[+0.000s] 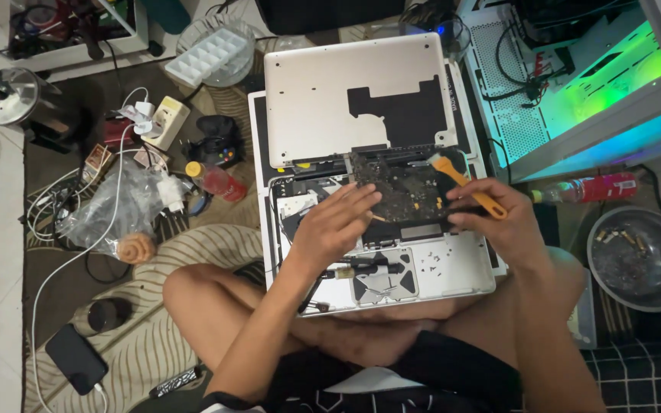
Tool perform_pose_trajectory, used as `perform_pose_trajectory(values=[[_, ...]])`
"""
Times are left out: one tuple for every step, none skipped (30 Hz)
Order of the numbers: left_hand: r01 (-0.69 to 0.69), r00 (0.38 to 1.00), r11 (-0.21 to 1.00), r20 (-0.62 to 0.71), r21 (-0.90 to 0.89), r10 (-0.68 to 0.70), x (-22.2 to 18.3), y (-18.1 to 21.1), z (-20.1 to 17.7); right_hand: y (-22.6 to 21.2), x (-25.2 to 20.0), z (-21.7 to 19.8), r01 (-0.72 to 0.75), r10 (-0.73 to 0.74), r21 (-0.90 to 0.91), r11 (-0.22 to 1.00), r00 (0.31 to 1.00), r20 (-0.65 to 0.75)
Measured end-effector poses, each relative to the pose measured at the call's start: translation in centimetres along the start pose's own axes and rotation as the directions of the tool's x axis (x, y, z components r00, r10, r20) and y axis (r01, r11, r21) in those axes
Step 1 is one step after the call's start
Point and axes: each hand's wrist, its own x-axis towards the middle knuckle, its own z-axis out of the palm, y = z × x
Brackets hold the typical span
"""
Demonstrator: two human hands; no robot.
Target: Removing the motherboard from a laptop chassis using a screwdriver and a pry tool.
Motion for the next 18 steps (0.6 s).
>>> perform_pose_trajectory(values=[[0.001,1.000,1.000,0.000,0.001,-0.001,-0.2,-0.1,0.0,0.3,0.1,-0.2,0.000,0.000,0.000,1.000,1.000,0.001],[0.012,1.000,1.000,0.002,0.021,-0.012,-0.5,-0.2,0.1,0.6,0.2,-0.4,0.024,-0.021,-0.068,0.997,0.999,0.035],[0.026,1.000,0.999,0.005,0.037,-0.026,-0.8,-0.1,0.1,0.9,0.1,-0.7,0.046,-0.037,-0.135,0.990,0.997,0.069],[0.029,1.000,0.999,0.007,0.035,-0.029,-1.0,0.2,0.1,0.9,-0.2,-0.6,0.041,-0.033,-0.134,0.990,0.997,0.068],[0.030,1.000,0.999,0.000,0.046,-0.030,-1.0,0.1,0.1,0.8,-0.1,-0.6,0.044,-0.024,-0.216,0.975,0.995,0.094],[0.031,0.999,0.998,-0.008,0.056,-0.031,-1.0,0.1,0.1,0.6,-0.1,-0.4,0.048,-0.013,-0.296,0.954,0.993,0.119],[0.036,0.999,0.998,-0.006,0.058,-0.035,-1.3,0.1,0.1,-0.2,-0.1,0.0,0.045,-0.009,-0.294,0.955,0.992,0.122],[0.050,0.998,0.993,0.038,0.103,-0.054,-1.6,0.2,0.1,-0.9,-0.2,0.4,0.023,0.018,-0.345,0.938,0.993,0.116],[0.058,0.994,0.987,0.078,0.149,-0.070,-1.7,0.1,0.2,-1.8,-0.2,0.7,0.005,0.041,-0.396,0.918,0.993,0.106],[0.059,0.994,0.987,0.078,0.150,-0.071,-1.8,0.2,0.0,-2.1,-0.2,1.0,0.005,0.041,-0.396,0.918,0.993,0.108],[0.088,0.985,0.981,0.128,0.175,-0.112,-1.9,0.3,-0.1,-2.4,-0.3,1.1,0.040,0.010,-0.419,0.907,0.993,0.117],[0.116,0.972,0.973,0.178,0.201,-0.152,-1.9,0.4,-0.2,-2.8,-0.4,1.3,0.075,-0.021,-0.443,0.893,0.992,0.126],[0.115,0.972,0.973,0.179,0.199,-0.151,-1.7,0.6,-0.4,-2.5,-0.3,1.0,0.074,-0.021,-0.443,0.894,0.992,0.124],[0.169,0.950,0.962,0.225,0.213,-0.216,-1.5,0.7,-0.7,-2.2,-0.3,0.8,0.136,-0.064,-0.503,0.854,0.985,0.158],[0.223,0.921,0.947,0.269,0.230,-0.282,-1.4,1.0,-1.0,-1.9,-0.3,0.6,0.198,-0.103,-0.558,0.806,0.975,0.197],[0.225,0.920,0.947,0.269,0.229,-0.283,-1.2,1.1,-1.3,-1.9,-0.5,0.6,0.196,-0.101,-0.558,0.806,0.975,0.197],[0.306,0.881,0.933,0.316,0.190,-0.353,-1.1,1.2,-1.7,-1.8,-0.6,0.5,0.195,-0.098,-0.579,0.792,0.976,0.194],[0.387,0.833,0.909,0.364,0.155,-0.417,-0.9,1.3,-2.1,-1.8,-0.7,0.5,0.194,-0.096,-0.599,0.777,0.977,0.191]])
